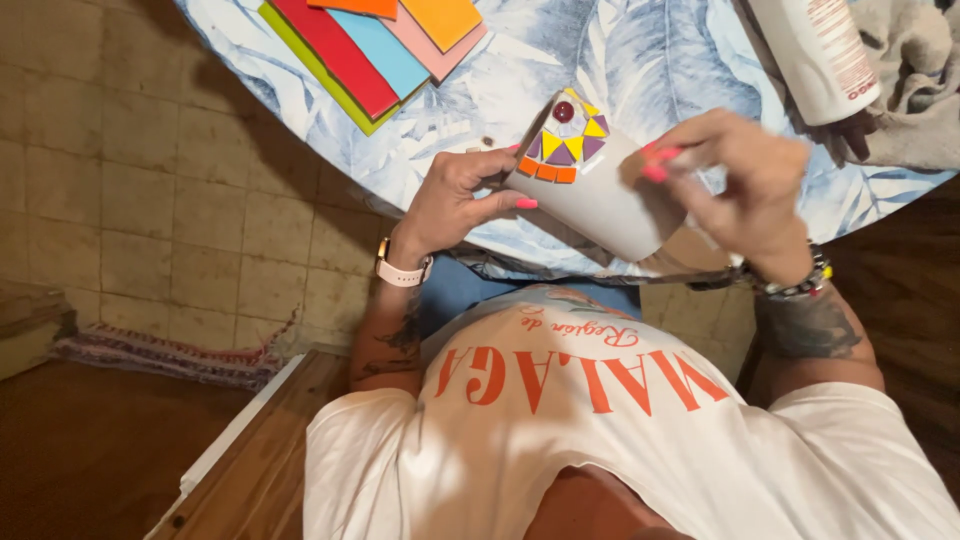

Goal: Decorating a white cup by gluing small, colorful paper triangles onto it in a circular pattern.

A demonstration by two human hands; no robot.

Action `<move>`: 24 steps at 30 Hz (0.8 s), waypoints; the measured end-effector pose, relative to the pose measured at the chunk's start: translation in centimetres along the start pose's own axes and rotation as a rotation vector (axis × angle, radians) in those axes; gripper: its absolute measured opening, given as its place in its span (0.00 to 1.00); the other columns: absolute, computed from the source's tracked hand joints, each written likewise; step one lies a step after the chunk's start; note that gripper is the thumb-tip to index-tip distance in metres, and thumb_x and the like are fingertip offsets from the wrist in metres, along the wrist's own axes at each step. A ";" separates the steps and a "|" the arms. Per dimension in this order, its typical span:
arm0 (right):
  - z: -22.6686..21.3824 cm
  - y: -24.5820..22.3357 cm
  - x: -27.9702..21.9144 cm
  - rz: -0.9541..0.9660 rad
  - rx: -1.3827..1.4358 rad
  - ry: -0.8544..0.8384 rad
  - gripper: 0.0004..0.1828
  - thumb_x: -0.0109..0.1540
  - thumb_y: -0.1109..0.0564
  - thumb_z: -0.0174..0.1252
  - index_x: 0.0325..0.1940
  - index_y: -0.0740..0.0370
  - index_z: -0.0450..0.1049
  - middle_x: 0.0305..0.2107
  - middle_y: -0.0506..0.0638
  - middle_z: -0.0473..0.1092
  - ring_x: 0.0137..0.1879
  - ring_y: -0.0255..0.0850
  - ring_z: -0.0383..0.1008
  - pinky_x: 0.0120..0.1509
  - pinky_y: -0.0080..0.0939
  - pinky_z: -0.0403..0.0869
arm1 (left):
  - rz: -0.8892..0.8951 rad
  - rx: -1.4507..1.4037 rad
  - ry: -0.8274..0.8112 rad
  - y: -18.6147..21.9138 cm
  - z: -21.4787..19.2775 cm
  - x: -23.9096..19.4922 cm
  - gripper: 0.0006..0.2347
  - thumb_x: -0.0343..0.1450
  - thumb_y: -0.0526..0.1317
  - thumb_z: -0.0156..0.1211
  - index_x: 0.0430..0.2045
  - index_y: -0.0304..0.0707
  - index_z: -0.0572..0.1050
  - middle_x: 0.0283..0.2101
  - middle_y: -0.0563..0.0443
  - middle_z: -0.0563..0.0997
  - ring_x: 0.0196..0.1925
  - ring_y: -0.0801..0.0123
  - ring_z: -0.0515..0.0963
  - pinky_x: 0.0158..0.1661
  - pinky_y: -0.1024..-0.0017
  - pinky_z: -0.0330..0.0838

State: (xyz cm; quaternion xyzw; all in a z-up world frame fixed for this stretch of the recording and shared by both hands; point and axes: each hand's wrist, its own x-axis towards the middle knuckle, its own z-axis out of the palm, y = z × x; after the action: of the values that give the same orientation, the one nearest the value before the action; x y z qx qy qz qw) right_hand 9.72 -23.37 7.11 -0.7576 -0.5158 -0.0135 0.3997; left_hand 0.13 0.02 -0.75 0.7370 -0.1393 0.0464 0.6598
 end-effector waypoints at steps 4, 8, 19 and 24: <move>0.8 -2.0 1.3 -0.108 -0.059 -0.096 0.03 0.56 0.69 0.52 0.27 0.73 0.66 0.32 0.63 0.68 0.35 0.51 0.67 0.42 0.45 0.68 | 0.007 0.040 0.022 -0.1 0.0 -0.1 0.09 0.63 0.38 0.58 0.32 0.35 0.71 0.38 0.50 0.76 0.34 0.80 0.71 0.34 0.79 0.68; 0.3 -1.8 0.8 -0.155 -0.129 -0.174 0.08 0.58 0.63 0.48 0.26 0.71 0.63 0.35 0.64 0.66 0.37 0.56 0.64 0.44 0.49 0.66 | 0.004 0.004 0.012 -0.1 0.0 0.0 0.10 0.63 0.39 0.57 0.34 0.34 0.71 0.40 0.47 0.75 0.44 0.70 0.74 0.43 0.75 0.71; 0.4 -1.6 0.3 -0.037 -0.164 -0.105 0.15 0.55 0.57 0.62 0.40 0.69 0.70 0.27 0.57 0.62 0.34 0.46 0.61 0.42 0.41 0.62 | 0.022 0.029 0.012 -0.4 0.1 -0.1 0.10 0.63 0.38 0.57 0.34 0.34 0.70 0.39 0.46 0.75 0.45 0.66 0.74 0.45 0.72 0.71; 0.6 2.2 -0.2 -0.127 -0.139 -0.090 0.18 0.55 0.50 0.54 0.39 0.68 0.70 0.28 0.58 0.65 0.30 0.42 0.66 0.26 0.32 0.67 | 0.017 0.021 0.020 -0.2 0.1 -0.1 0.10 0.62 0.38 0.58 0.33 0.34 0.70 0.39 0.48 0.75 0.38 0.74 0.75 0.38 0.77 0.71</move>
State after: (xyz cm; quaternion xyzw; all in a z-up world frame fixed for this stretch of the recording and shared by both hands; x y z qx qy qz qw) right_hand 11.18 -23.50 5.32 -0.7490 -0.5783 -0.0403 0.3209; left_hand 0.09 -0.03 -1.01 0.7421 -0.1384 0.0609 0.6530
